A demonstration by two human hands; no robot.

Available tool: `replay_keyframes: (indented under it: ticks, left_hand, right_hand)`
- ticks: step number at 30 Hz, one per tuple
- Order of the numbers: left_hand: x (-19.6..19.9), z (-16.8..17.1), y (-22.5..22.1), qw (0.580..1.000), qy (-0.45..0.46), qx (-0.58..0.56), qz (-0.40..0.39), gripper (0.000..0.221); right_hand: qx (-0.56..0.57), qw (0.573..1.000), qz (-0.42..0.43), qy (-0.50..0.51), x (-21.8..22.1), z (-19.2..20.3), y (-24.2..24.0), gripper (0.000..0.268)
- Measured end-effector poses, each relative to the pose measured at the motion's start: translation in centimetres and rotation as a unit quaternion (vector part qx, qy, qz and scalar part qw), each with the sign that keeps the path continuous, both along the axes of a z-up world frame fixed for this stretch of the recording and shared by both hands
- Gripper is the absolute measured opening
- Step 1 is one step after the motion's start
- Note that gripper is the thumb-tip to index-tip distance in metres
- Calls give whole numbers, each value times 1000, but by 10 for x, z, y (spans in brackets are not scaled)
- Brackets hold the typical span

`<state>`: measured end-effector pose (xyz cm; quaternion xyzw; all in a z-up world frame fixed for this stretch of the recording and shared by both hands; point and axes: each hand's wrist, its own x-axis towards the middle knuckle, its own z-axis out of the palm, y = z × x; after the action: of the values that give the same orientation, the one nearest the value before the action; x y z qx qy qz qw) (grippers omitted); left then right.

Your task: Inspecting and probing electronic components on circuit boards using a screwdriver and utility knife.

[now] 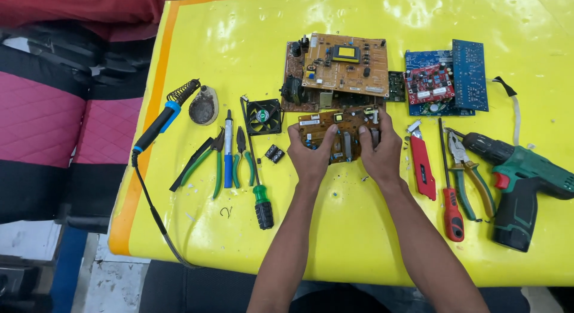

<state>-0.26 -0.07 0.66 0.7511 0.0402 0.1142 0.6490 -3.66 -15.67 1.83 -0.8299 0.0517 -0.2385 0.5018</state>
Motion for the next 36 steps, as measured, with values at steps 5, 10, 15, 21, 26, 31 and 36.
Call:
replay_keyframes:
  ticks: [5,10,15,21,26,31,36]
  left_hand:
    - [-5,20,-4,1000,-6,27,0,83]
    - [-4,26,-4,999,28,29,5,85]
    - [-3,30,-8,996,90,8,14,97]
    - [0,19,-6,998,65,-5,17,78]
    - [-2,17,-1,998,62,-24,-17,68]
    - [4,7,12,993,27,-52,-99,59]
    - [-2,35,19,986,44,-82,-140,64]
  right_hand:
    - [-2,1000,-5,-14,-1,-2,2,47]
    - [-10,999,-6,-33,-2,0,3,46]
    - [-3,999,-1,-33,-1,4,5,46]
    - [9,1000,2,1,4,-7,-1,47]
    - [33,999,6,11,5,-7,-1,48]
    - [78,996,39,30,4,-5,-6,60]
    - [95,993,58,41,4,-16,-11,68]
